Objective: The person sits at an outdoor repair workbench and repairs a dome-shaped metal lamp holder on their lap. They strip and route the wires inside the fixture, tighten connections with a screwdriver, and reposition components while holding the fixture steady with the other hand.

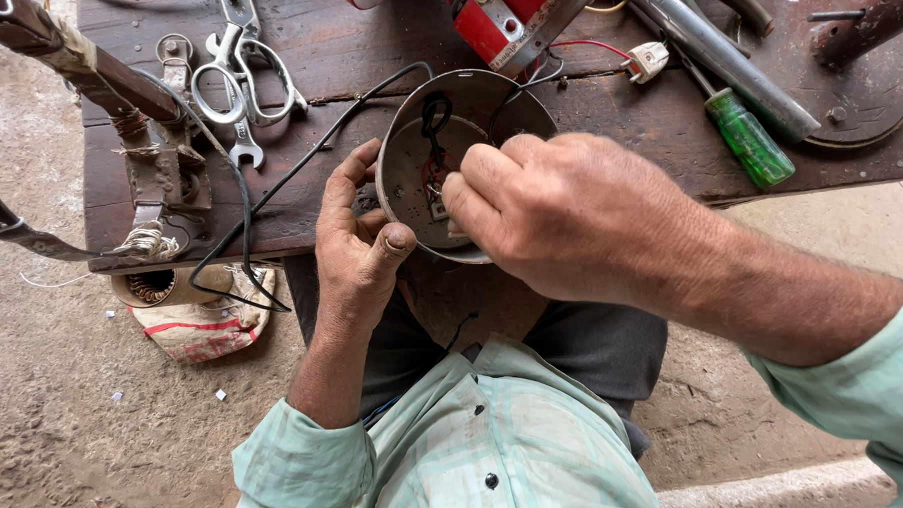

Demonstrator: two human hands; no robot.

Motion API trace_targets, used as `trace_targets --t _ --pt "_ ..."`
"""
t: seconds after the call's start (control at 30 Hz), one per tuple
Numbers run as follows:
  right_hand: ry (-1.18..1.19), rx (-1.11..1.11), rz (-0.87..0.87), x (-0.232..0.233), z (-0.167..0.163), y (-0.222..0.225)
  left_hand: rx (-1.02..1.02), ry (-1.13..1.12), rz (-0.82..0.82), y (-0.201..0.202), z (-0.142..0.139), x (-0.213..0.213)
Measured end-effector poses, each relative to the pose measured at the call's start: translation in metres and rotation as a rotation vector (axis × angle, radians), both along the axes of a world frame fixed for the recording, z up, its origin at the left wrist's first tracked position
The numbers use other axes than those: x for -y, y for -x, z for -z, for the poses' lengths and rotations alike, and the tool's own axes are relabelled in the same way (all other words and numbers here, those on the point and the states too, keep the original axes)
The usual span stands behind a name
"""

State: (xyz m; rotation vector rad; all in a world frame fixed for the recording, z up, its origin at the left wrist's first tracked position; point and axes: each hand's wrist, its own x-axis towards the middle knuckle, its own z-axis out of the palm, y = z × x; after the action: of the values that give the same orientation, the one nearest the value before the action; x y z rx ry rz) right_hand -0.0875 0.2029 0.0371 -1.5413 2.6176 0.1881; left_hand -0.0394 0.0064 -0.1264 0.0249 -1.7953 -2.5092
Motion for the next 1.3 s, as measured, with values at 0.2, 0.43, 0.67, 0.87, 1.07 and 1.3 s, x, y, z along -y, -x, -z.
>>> trace_targets --t 0.2,0.43,0.67,0.87,1.07,1.3 --pt "0.368 -0.038 -0.176 0.0025 -0.0026 0.0020 -0.001 0.015 -0.007 0.0005 0.0008 0.0018" --pt "0.282 -0.077 -0.057 0.0055 -0.0006 -0.0001 -0.007 0.021 -0.005 0.0009 -0.0014 -0.0004" --pt "0.082 -0.096 -0.048 0.0062 0.0004 0.0002 -0.011 0.017 -0.020 -0.0006 -0.0029 -0.0013" --pt "0.267 -0.105 -0.117 -0.0002 -0.0034 0.0028 -0.026 0.003 -0.018 -0.0003 -0.0060 -0.0023" --pt "0.203 -0.124 -0.123 -0.0033 0.0012 0.0006 0.016 -0.038 -0.077 -0.0020 -0.0019 -0.0026" --pt "0.156 -0.090 -0.043 -0.0027 -0.0001 0.0013 -0.012 -0.025 -0.094 -0.0042 -0.0001 -0.0064"
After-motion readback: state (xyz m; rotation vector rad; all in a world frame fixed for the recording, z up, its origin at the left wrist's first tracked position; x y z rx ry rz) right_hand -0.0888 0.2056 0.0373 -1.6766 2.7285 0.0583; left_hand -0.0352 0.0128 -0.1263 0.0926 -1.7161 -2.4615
